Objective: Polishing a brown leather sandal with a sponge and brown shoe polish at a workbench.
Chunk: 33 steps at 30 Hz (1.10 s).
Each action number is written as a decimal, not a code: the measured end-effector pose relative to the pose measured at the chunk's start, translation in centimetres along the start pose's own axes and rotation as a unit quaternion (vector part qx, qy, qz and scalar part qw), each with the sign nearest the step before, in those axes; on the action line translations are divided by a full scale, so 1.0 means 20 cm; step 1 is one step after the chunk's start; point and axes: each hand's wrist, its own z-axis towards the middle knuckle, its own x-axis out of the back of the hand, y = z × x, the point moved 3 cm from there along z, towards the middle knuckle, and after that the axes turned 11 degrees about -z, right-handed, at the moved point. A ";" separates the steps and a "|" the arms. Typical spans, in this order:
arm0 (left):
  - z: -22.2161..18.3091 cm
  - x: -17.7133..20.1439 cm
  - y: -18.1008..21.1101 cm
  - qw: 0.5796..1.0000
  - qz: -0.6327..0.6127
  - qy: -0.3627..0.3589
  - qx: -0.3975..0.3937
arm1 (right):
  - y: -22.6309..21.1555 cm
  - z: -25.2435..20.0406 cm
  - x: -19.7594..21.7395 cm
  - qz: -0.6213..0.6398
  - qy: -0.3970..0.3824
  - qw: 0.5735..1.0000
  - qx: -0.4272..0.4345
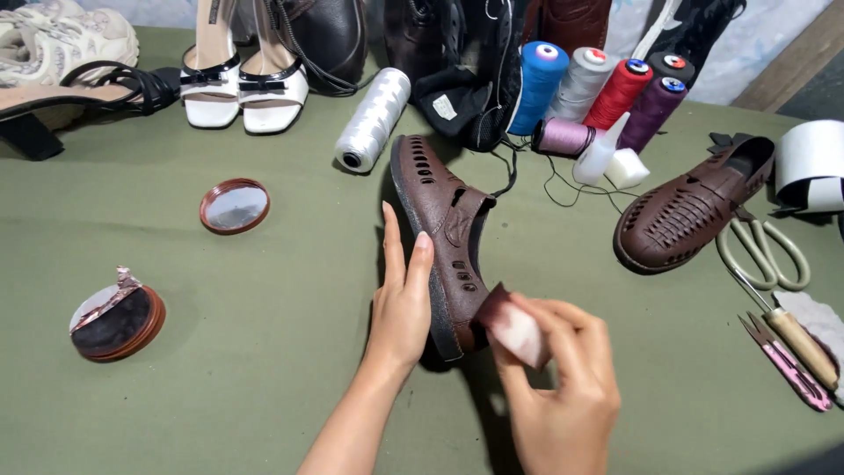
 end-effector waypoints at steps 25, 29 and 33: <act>0.03 0.00 -0.03 1.000 -0.005 -0.006 -0.029 | -0.04 -0.06 -0.06 0.022 0.011 0.998 0.065; 0.03 0.01 -0.03 0.999 -0.020 -0.010 -0.028 | 0.02 -0.15 -0.10 -0.016 0.025 0.994 0.108; 0.02 0.01 -0.03 0.999 -0.013 -0.013 -0.029 | 0.00 -0.14 -0.01 -0.018 0.039 0.999 -0.003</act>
